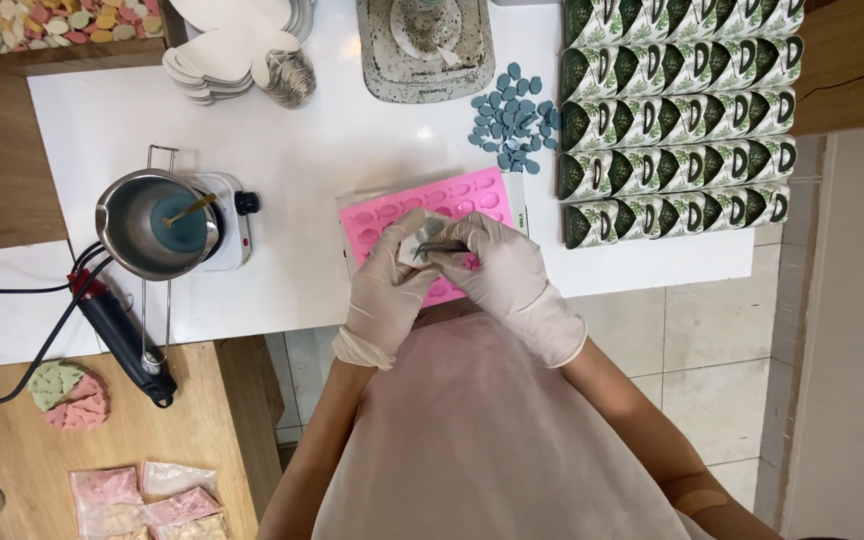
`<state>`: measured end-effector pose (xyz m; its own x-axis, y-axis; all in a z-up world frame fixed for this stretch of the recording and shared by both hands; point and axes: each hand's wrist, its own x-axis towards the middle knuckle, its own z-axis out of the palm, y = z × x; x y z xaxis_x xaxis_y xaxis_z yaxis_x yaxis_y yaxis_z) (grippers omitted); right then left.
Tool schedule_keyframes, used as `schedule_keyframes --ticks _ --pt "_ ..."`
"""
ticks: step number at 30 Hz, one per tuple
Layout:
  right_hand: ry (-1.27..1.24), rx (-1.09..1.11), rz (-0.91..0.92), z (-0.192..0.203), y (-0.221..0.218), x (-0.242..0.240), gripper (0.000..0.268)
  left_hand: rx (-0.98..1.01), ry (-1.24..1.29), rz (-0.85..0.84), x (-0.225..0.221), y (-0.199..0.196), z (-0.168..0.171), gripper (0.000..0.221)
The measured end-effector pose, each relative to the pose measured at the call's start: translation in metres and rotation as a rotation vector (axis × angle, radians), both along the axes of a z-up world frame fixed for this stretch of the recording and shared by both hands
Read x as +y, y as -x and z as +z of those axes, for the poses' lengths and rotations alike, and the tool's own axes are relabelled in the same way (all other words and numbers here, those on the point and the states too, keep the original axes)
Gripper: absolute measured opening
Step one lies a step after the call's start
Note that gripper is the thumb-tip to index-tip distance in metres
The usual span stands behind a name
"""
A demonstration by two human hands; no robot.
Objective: The recorder is preparing small wax or candle products, including handling wax shapes, using a mold, and stirring wax in a melting pot.
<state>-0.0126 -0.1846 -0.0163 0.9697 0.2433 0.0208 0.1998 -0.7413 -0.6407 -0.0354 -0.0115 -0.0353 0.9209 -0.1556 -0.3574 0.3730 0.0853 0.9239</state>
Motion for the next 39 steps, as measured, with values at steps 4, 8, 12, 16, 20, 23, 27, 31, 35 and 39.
schedule_keyframes --ticks 4,8,12,16,20,23,27,31,35,39 --pt "0.025 -0.116 0.084 -0.001 0.001 -0.002 0.026 0.072 0.049 0.005 0.002 -0.002 0.002 0.068" --pt "0.057 -0.096 0.1 -0.001 0.0 -0.002 0.027 0.081 0.029 -0.013 0.003 -0.003 0.004 0.067" --pt "0.031 -0.007 0.068 0.002 -0.003 -0.012 0.025 0.084 0.026 -0.007 0.009 -0.008 0.003 0.067" --pt "-0.401 0.241 -0.129 -0.006 -0.003 -0.054 0.02 -0.011 0.013 0.029 0.034 -0.036 0.005 0.066" --pt "-0.464 0.364 -0.243 0.0 -0.005 -0.072 0.023 -0.099 0.151 0.123 0.063 -0.088 -0.02 0.062" --pt "-0.071 0.388 -0.226 -0.007 -0.002 -0.068 0.025 -0.155 0.088 0.083 0.075 -0.135 -0.07 0.059" --pt "0.071 0.317 -0.194 -0.031 0.01 -0.057 0.026 -0.249 -0.181 -0.099 0.076 -0.175 -0.164 0.059" --pt "0.028 0.131 -0.126 -0.043 0.017 -0.049 0.026 -0.084 -0.338 -0.298 0.061 -0.178 -0.166 0.06" --pt "0.007 0.136 -0.116 -0.025 0.014 -0.044 0.024 0.026 -0.597 -0.392 0.067 -0.162 -0.12 0.056" --pt "-0.058 0.265 -0.331 -0.011 0.015 -0.04 0.03 -0.019 -0.709 -0.209 0.086 -0.122 -0.079 0.048"
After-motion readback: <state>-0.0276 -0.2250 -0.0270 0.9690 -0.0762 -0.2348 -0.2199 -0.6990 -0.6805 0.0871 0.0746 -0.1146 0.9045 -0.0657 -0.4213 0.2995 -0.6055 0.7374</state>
